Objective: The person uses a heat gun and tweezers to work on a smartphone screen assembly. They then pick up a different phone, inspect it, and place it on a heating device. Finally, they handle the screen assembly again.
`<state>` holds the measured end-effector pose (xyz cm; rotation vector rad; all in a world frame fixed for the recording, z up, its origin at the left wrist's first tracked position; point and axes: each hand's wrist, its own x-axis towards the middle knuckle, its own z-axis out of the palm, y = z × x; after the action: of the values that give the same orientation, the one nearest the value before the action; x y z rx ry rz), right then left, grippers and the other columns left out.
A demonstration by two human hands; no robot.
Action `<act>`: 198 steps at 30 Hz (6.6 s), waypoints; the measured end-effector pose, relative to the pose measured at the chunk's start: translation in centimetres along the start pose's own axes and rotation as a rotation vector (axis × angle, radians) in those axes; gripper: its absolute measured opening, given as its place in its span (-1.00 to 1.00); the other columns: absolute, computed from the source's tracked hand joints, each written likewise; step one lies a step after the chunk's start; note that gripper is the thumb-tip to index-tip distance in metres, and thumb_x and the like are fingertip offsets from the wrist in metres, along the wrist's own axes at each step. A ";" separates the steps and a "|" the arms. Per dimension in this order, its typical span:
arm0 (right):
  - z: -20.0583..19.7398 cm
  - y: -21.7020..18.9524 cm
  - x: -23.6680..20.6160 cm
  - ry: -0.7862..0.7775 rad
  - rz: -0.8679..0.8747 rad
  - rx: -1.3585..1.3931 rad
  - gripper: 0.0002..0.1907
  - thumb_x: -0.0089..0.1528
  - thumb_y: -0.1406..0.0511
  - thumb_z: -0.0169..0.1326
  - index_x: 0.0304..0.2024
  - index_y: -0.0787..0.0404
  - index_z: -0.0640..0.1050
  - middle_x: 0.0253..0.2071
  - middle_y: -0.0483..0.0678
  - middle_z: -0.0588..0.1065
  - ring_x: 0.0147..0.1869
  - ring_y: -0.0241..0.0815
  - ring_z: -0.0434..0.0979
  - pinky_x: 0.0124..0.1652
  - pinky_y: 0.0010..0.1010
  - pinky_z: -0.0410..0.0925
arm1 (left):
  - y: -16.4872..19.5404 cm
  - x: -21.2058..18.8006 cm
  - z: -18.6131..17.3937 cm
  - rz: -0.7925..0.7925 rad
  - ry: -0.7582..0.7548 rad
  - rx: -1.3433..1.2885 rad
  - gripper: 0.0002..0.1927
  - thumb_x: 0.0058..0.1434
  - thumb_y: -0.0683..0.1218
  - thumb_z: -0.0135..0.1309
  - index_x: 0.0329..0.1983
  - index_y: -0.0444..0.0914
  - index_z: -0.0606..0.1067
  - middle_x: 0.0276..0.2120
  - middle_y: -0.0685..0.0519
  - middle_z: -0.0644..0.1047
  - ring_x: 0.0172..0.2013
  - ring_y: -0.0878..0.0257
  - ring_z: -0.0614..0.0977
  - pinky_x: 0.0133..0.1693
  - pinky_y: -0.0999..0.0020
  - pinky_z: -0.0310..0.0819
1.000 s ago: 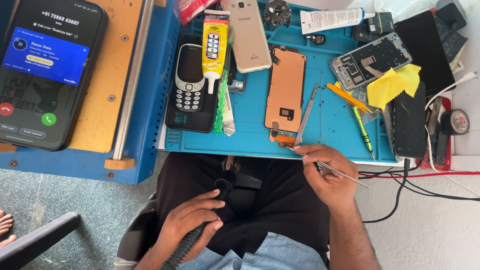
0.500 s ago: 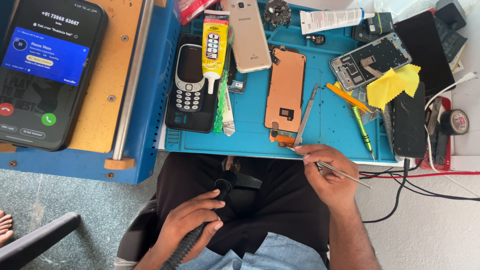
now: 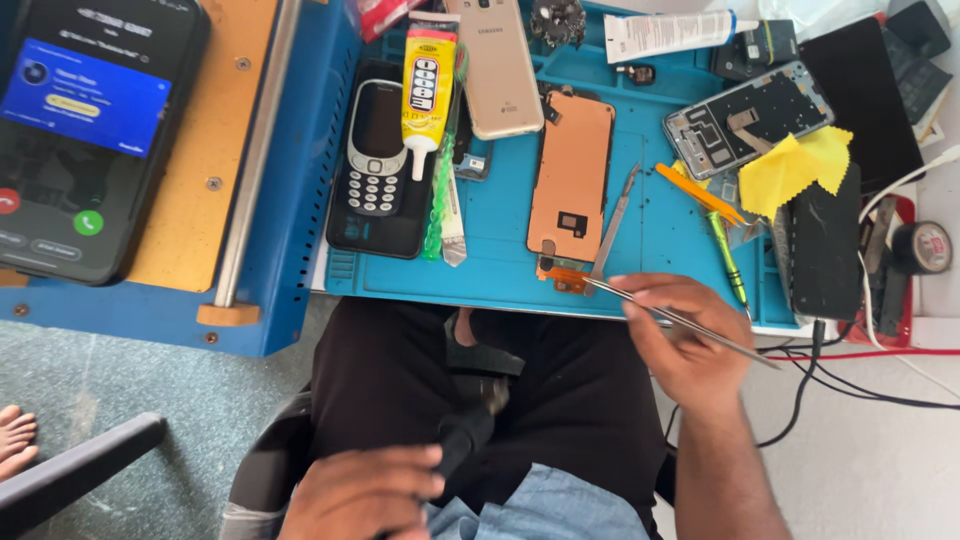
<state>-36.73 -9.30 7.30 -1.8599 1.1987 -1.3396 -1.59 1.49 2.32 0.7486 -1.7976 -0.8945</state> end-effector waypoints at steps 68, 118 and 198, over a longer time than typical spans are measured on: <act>0.6 1.9 1.7 -0.218 -0.019 -0.086 -0.82 0.18 0.53 0.16 -0.19 0.24 0.56 -0.13 0.00 0.65 -0.03 -0.22 0.70 -0.02 -0.41 0.55 | 6.8 7.3 -8.4 -0.044 -0.160 0.129 -0.86 0.30 -0.06 0.08 -0.37 -0.15 0.47 -0.15 0.07 0.68 0.01 0.11 0.76 -0.07 0.24 0.64; 0.6 1.4 1.8 -0.215 -0.027 -0.122 -0.83 0.16 0.52 0.17 -0.21 0.25 0.57 -0.12 -0.02 0.65 -0.04 -0.22 0.69 -0.03 -0.41 0.54 | 6.5 6.8 -8.8 -0.040 -0.183 0.129 -0.89 0.30 -0.04 0.10 -0.33 -0.13 0.48 -0.13 0.08 0.68 0.03 0.10 0.75 -0.08 0.24 0.64; 0.6 0.8 1.8 -0.231 -0.026 -0.173 -0.83 0.12 0.48 0.20 -0.25 0.20 0.57 -0.14 -0.10 0.66 -0.07 -0.23 0.70 -0.10 -0.42 0.54 | 11.0 20.0 -3.1 -0.201 0.088 0.118 -0.83 0.20 -0.04 0.13 -0.43 -0.22 0.52 -0.38 0.05 0.67 -0.19 0.22 0.75 -0.09 0.36 0.72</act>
<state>-36.27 -11.27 7.21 -2.0925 1.2027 -1.0270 -6.92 -9.39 21.92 1.0436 -1.7301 -0.8763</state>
